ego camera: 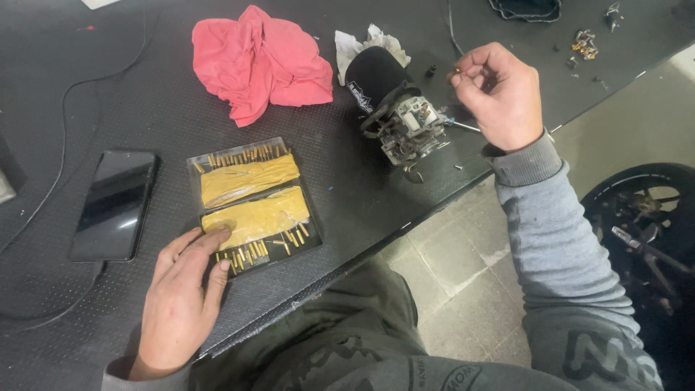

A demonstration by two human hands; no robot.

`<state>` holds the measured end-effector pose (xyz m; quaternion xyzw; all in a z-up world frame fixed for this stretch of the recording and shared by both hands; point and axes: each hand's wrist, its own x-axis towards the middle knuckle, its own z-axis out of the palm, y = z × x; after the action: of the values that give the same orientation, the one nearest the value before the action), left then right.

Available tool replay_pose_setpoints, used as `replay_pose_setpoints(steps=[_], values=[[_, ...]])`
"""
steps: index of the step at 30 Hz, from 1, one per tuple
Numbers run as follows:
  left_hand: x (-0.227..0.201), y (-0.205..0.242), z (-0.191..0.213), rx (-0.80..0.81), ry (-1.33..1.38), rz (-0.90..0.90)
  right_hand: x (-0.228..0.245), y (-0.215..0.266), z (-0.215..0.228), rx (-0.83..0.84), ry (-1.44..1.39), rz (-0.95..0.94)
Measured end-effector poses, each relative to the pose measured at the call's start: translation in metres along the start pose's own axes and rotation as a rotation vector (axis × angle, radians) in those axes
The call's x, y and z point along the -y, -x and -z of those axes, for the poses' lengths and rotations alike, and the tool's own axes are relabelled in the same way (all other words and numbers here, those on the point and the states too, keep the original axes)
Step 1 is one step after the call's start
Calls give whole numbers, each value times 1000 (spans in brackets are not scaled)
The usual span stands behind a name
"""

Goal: The person works on a disassembled carburetor on a black workbench. They use a screwdriver to adjust internal components, then open a plastic case containing brass jets. They select a jet and insert it into the carburetor body.

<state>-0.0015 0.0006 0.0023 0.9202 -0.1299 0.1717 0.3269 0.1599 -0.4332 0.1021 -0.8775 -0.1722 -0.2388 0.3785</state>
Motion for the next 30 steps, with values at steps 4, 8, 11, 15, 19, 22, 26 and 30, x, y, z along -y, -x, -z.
replay_pose_setpoints(steps=[4, 8, 11, 15, 19, 22, 26, 30], values=[[0, 0, 1, 4, 8, -2, -4, 0, -1, 14, -34, 4], [-1, -1, 1, -1, 7, -13, -3, 1, -2, 8, 12, -25], [-2, -1, 2, 9, 6, 1, 1, 2, -2, 19, -10, 18], [-1, 0, 1, 8, 16, 1, 10, 2, -1, 48, 53, 60], [-1, 0, 1, 2, 6, -8, 12, 1, 0, 74, 45, 40], [-2, -1, 2, 1, 3, -15, 0, 0, 3, 91, -10, -17], [0, 0, 1, -12, 15, -28, -4, -2, 4, 82, -72, -28], [0, 0, 1, -2, -11, -34, 2, -4, 3, 80, -41, -3]])
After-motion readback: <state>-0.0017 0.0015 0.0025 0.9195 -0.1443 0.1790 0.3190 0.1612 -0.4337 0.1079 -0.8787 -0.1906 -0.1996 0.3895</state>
